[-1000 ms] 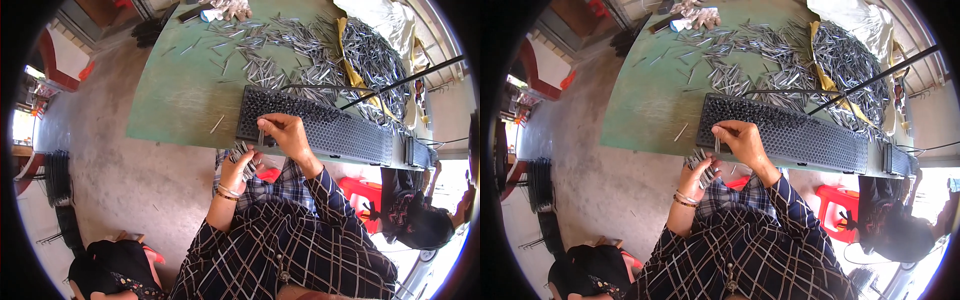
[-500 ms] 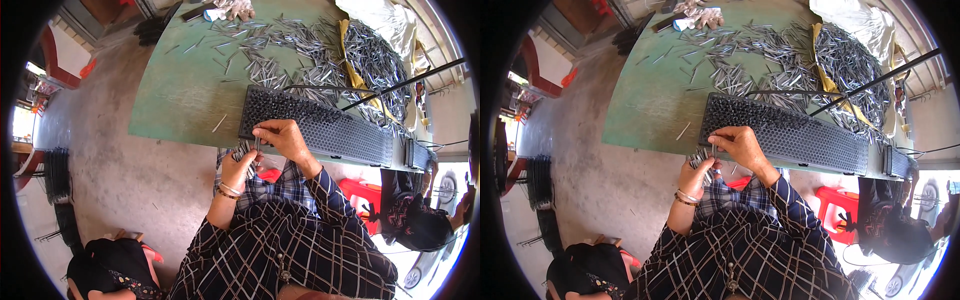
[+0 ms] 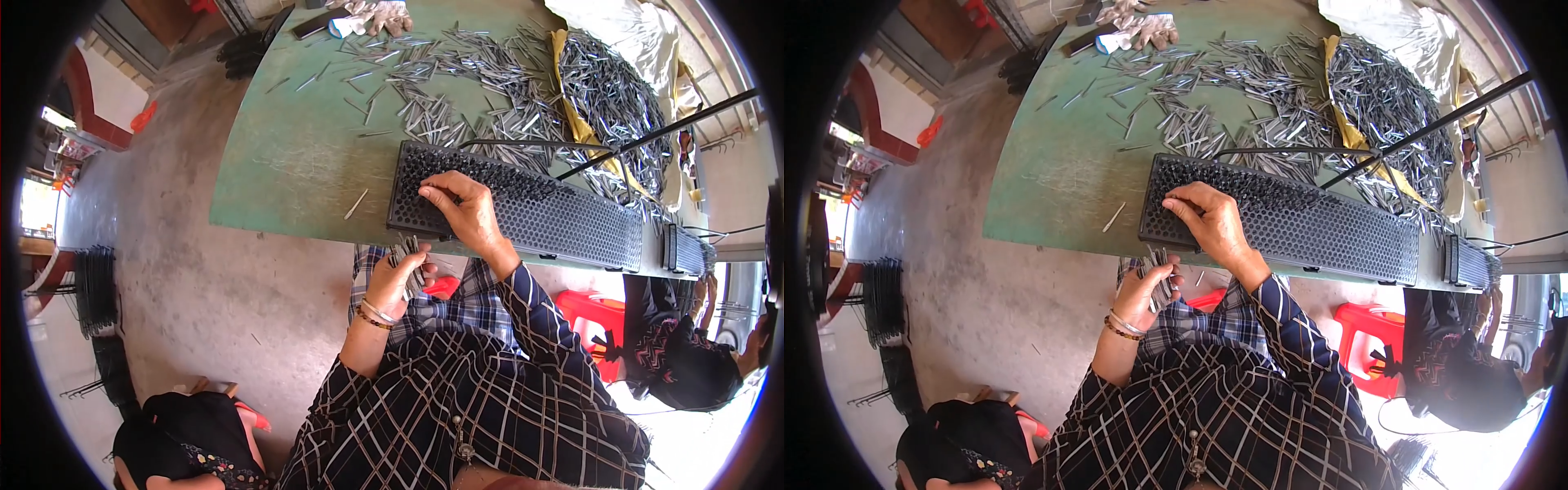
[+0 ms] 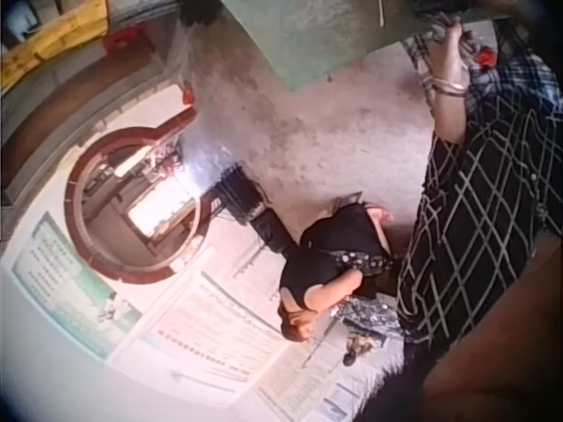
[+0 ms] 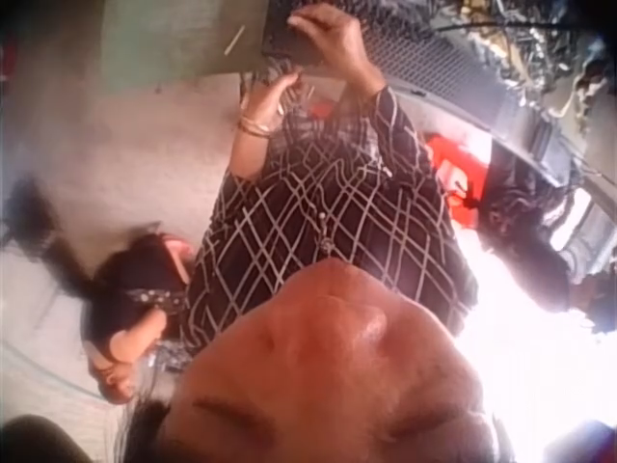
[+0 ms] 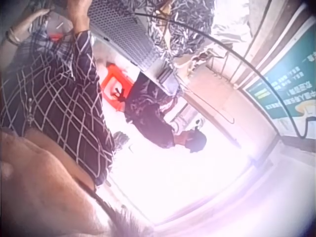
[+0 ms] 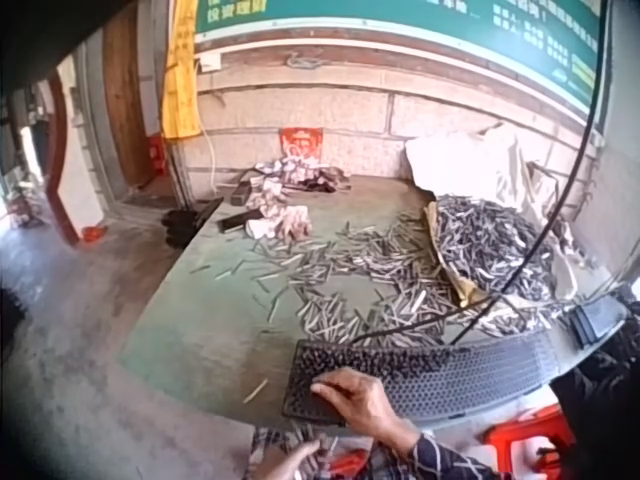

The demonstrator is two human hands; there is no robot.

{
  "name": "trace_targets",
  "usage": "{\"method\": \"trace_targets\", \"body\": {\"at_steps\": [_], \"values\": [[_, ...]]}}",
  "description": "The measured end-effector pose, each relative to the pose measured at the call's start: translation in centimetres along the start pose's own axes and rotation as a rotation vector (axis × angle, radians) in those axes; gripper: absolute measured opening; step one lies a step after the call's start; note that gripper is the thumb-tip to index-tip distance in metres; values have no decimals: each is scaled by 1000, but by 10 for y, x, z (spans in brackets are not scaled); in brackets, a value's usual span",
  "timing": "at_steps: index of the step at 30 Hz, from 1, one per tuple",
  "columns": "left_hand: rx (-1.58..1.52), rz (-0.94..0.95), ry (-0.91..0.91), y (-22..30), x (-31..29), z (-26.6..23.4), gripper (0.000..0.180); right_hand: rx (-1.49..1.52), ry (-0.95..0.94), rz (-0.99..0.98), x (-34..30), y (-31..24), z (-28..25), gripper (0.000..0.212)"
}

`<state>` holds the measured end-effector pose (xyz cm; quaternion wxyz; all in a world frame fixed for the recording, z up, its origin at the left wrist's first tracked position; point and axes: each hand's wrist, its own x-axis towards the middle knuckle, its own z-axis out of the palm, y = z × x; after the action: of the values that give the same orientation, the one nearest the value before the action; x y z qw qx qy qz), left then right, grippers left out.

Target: The person is manually inserting small metal rods into the holes of a perforated metal grid strip.

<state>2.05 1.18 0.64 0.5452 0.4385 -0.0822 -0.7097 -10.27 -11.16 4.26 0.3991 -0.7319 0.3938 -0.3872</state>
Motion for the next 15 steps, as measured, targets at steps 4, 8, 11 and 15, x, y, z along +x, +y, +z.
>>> {"method": "trace_targets", "body": {"at_steps": [4,8,11,15], "values": [[17,-67,25,4,-5,6,24,-53,20,-30,-1,-1,0,15],[-19,-88,27,3,-6,2,24,-39,29,-67,-2,0,6,16],[-10,-117,-14,0,-4,-4,25,-57,46,-59,-3,-3,8,16],[20,-125,-50,-3,0,1,25,-79,118,-104,-5,7,4,16]]}}
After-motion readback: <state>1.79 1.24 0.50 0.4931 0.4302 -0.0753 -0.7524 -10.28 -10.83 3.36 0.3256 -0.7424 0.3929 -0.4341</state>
